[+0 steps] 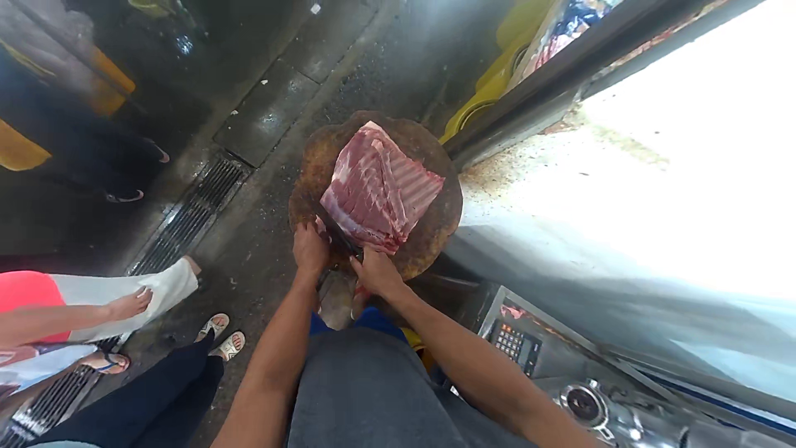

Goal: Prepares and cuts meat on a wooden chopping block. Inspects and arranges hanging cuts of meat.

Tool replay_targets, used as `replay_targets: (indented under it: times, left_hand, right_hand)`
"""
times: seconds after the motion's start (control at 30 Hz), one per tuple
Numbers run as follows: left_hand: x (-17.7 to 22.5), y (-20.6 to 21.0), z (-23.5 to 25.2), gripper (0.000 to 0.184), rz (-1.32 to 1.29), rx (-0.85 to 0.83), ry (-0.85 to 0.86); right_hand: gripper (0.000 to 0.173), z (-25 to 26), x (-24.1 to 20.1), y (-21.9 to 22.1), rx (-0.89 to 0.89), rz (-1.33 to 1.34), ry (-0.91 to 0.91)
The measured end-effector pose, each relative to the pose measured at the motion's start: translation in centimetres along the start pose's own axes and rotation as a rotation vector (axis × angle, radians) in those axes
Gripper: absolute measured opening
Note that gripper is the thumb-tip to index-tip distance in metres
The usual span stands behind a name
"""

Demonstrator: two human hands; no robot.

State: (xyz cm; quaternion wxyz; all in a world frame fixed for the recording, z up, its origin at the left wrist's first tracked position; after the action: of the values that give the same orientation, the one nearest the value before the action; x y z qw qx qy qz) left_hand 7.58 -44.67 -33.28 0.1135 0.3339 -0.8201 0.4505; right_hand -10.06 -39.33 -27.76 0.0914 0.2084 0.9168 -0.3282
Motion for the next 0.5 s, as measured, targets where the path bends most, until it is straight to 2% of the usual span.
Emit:
replay_targets:
  times: [0.13,0.23,0.33,0.37,0.43,0.5]
  left_hand:
    - [-1.0,-2.5,0.4,0.024,-0.093,-0.042,0.021]
    - [-2.3,-3.1,0.2,0.022,-0.178,-0.064,0.009]
    - [-1.8,-2.9,0.4,0.024,-0.196,-0.088,0.034]
    - [-1.6,-2.8,0.5,0.024,-0.192,-0.089,0.035]
    - [-1.3,-2.8,0.8,0.023,-0.16,-0.1,0.035]
    - [-1.4,-3.1,0.8,0.03,-0.133,-0.142,0.036]
  right_hand:
    - [0.048,-3.7,-2.1,-4.0,0.124,0.1,-0.111]
    - [0.039,-6.0,-5.4,-7.0,0.348,0.206,-0.267]
    - [0.036,-5.0,-7.3,-6.3,0.498,0.276,-0.376]
    - [0.039,-3.6,-7.0,-4.9,0.446,0.259,-0.324]
    - [0.047,0.0,-5.4,-1.2,0.214,0.155,-0.101]
    - [0.052,1.9,-4.0,1.4,0.071,0.077,0.049]
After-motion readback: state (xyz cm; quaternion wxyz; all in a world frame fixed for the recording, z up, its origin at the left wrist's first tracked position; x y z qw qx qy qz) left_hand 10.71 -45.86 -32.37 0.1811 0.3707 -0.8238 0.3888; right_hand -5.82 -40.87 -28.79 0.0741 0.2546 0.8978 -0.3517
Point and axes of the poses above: each hand's wrist, its own z-axis towards the middle knuckle, its own y-axis out of the palm, x = y × z, the point moved 4 cm from there along z, towards the middle knuckle, and after that the axes turned 7 degrees about -x, right-handed, at the moved point
